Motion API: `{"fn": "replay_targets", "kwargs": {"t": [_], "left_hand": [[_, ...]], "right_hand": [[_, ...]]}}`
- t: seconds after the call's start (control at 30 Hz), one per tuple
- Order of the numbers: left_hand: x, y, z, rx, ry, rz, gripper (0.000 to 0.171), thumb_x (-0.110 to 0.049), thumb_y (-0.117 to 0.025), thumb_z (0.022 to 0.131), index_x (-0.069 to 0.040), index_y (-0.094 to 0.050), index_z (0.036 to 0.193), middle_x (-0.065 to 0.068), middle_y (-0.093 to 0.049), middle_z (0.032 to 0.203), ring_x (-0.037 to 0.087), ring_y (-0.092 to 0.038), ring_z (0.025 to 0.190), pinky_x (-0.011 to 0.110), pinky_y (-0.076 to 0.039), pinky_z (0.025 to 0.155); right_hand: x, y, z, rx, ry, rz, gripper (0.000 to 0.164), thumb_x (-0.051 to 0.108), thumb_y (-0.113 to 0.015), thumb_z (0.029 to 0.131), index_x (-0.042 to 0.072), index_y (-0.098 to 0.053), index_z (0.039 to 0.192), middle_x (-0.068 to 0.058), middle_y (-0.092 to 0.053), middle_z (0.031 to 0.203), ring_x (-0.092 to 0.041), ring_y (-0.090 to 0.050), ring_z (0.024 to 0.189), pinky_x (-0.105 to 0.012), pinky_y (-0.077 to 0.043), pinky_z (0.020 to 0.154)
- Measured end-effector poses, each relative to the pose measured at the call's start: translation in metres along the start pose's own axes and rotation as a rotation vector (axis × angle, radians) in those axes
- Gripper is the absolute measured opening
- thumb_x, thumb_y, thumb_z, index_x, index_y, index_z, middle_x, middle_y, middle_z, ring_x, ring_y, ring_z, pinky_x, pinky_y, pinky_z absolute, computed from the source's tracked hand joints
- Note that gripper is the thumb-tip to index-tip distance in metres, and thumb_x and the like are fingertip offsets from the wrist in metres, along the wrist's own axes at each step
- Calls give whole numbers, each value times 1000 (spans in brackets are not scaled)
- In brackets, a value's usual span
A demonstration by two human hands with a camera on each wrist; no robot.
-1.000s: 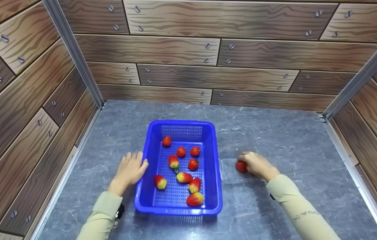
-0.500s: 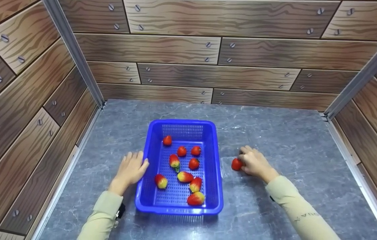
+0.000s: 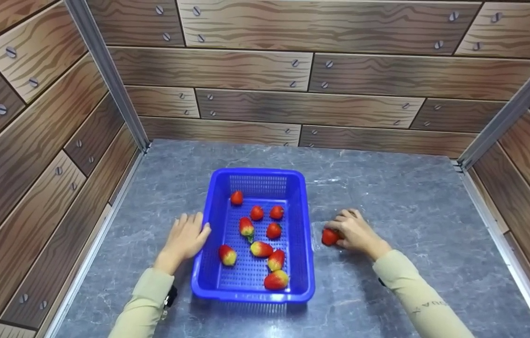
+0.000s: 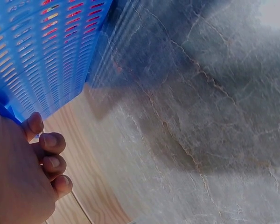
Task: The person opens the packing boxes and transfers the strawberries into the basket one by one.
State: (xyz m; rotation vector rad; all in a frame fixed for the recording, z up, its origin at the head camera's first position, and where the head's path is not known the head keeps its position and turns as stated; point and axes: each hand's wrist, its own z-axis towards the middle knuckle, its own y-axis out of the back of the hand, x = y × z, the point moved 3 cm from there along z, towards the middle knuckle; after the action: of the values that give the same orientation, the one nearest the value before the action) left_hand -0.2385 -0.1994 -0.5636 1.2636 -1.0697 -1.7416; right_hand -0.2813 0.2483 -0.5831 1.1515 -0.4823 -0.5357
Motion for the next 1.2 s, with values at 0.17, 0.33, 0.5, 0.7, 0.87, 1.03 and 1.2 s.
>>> {"fn": "replay_targets", "kwargs": {"t": [0.17,0.33,0.5,0.7,0.87,1.03,1.2], "left_hand": [[0,0,-1,2,2,-3,26,-27,-48,101,-1,-54,105,17,-61,98,37,-48,93,51,-38,85],[-2,1,0,5,3,-2,27,-27,-47,101,-1,-54,105,18,-61,100,37,-48,94,52,-38,86],[-2,2,-1,-6,-5,-3,27,-27,-46,100,-1,-54,104,17,-61,99,38,-49,93,52,-39,85],[-3,2,-3,-30,-17,-5,26,-26,-46,100,-1,-53,101,20,-62,96,40,-49,91,53,-38,82],[-2,1,-3,-26,-7,-13,27,-26,-46,100,0,-54,104,20,-62,99,39,-49,93,52,-38,84],[-1,0,-2,-7,0,-19,30,-27,-46,101,0,-55,107,20,-62,101,38,-50,95,53,-38,86],[-1,0,-1,4,6,-19,30,-27,-46,101,0,-55,108,19,-62,102,38,-50,96,52,-38,87]], "right_hand": [[0,1,0,25,-28,16,47,12,-87,56,9,-72,100,-10,-68,90,-32,-58,95,-57,-39,89],[0,8,2,32,-55,21,44,12,-88,57,6,-71,98,-10,-67,92,-31,-58,95,-57,-38,90],[2,22,9,26,-75,-4,43,13,-88,60,4,-69,96,-11,-68,93,-32,-59,94,-55,-39,89],[7,42,23,-6,-76,-15,41,11,-85,62,2,-69,99,-12,-69,93,-31,-60,91,-52,-41,85],[12,55,36,-17,-88,-26,41,12,-84,65,2,-69,102,-10,-69,92,-30,-60,88,-50,-43,83],[16,68,46,-41,-169,3,40,11,-84,67,1,-68,102,-11,-71,93,-30,-59,86,-49,-43,81],[25,78,61,-86,-184,27,38,11,-84,67,3,-69,100,-10,-72,92,-28,-59,83,-47,-43,76]]}}
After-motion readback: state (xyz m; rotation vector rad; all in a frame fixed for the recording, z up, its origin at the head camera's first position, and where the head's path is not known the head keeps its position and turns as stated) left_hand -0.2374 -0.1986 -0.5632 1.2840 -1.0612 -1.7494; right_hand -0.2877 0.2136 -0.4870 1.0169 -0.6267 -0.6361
